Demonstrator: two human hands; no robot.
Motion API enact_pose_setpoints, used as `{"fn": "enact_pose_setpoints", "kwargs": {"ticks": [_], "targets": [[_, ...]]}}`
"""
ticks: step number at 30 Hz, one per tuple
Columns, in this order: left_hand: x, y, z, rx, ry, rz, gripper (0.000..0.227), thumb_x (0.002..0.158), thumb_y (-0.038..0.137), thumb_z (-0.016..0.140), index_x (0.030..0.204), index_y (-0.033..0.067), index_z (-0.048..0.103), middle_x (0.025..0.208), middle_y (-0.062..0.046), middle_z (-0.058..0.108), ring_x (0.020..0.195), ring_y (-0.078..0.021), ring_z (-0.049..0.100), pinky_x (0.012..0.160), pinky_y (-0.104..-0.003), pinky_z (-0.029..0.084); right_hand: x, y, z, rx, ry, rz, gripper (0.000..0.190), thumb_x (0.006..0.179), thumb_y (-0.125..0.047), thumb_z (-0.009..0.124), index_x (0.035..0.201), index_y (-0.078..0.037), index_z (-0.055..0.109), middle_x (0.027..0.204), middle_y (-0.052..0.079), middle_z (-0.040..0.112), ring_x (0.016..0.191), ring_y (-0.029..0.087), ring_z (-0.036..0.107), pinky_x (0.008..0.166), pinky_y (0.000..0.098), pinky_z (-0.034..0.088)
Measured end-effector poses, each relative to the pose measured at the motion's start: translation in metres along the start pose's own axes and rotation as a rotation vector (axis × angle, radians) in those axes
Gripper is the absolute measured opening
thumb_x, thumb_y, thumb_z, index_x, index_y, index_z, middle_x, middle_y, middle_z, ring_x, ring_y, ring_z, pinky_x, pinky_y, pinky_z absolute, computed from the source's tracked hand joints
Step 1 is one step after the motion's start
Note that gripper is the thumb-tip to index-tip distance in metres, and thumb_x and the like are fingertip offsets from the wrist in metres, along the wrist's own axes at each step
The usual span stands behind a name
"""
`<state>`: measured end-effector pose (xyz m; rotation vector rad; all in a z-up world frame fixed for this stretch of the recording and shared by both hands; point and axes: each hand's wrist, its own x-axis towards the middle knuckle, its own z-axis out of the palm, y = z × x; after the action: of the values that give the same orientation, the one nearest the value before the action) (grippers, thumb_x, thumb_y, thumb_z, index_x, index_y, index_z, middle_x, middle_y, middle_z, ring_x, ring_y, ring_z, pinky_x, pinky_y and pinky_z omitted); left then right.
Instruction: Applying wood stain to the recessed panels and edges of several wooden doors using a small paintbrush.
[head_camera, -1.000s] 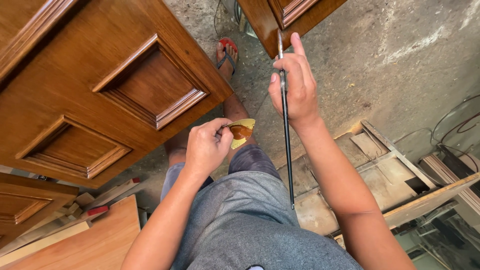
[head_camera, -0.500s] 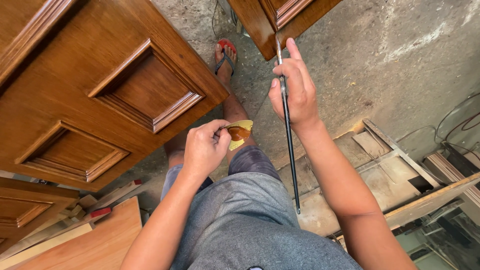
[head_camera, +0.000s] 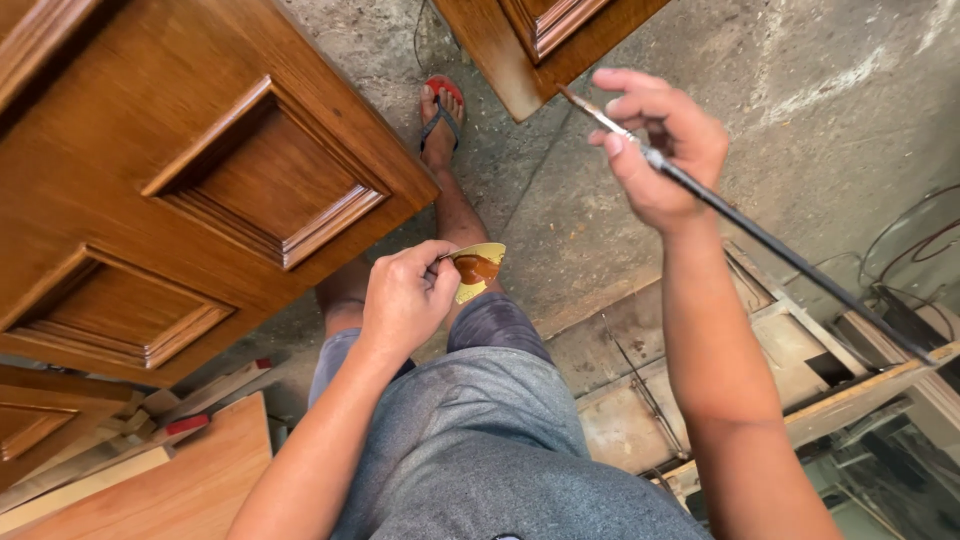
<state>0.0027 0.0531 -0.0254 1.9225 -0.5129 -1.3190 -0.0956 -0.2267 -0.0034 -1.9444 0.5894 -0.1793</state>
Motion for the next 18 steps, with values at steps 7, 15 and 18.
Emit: {"fn": "enact_pose_setpoints", "kwargs": {"ticks": [7, 15, 18], "targets": [[0.002, -0.007, 0.023, 0.005, -0.006, -0.032, 0.024, 0.086, 0.008, 0.055, 0.094, 0.008, 0.078, 0.062, -0.004, 0.067, 0.053, -0.0212, 0.059, 0.052, -0.038, 0.044, 0.031, 0.002, -0.008, -0.073, -0.192, -0.062, 0.002, 0.1, 0.005, 0.064, 0.1, 0.005, 0.061, 0.132, 0.033, 0.066, 0.078, 0.025, 0.074, 0.072, 0.0314, 0.055], [0.005, -0.011, 0.034, -0.03, -0.004, -0.023, 0.025, 0.087, 0.008, 0.054, 0.096, 0.007, 0.077, 0.063, -0.005, 0.067, 0.053, -0.0205, 0.058, 0.053, -0.038, 0.044, 0.027, 0.011, -0.004, -0.107, -0.194, -0.044, 0.004, 0.102, 0.003, 0.062, 0.105, 0.004, 0.061, 0.133, 0.035, 0.066, 0.083, 0.028, 0.076, 0.078, 0.0331, 0.058], [0.006, -0.011, 0.034, -0.028, 0.001, -0.024, 0.026, 0.086, 0.008, 0.053, 0.095, 0.0075, 0.077, 0.064, -0.005, 0.068, 0.054, -0.0211, 0.059, 0.053, -0.038, 0.044, 0.027, 0.01, -0.003, -0.108, -0.201, -0.048, 0.006, 0.104, 0.0, 0.063, 0.106, 0.005, 0.061, 0.133, 0.036, 0.066, 0.085, 0.029, 0.077, 0.079, 0.0333, 0.059]]}}
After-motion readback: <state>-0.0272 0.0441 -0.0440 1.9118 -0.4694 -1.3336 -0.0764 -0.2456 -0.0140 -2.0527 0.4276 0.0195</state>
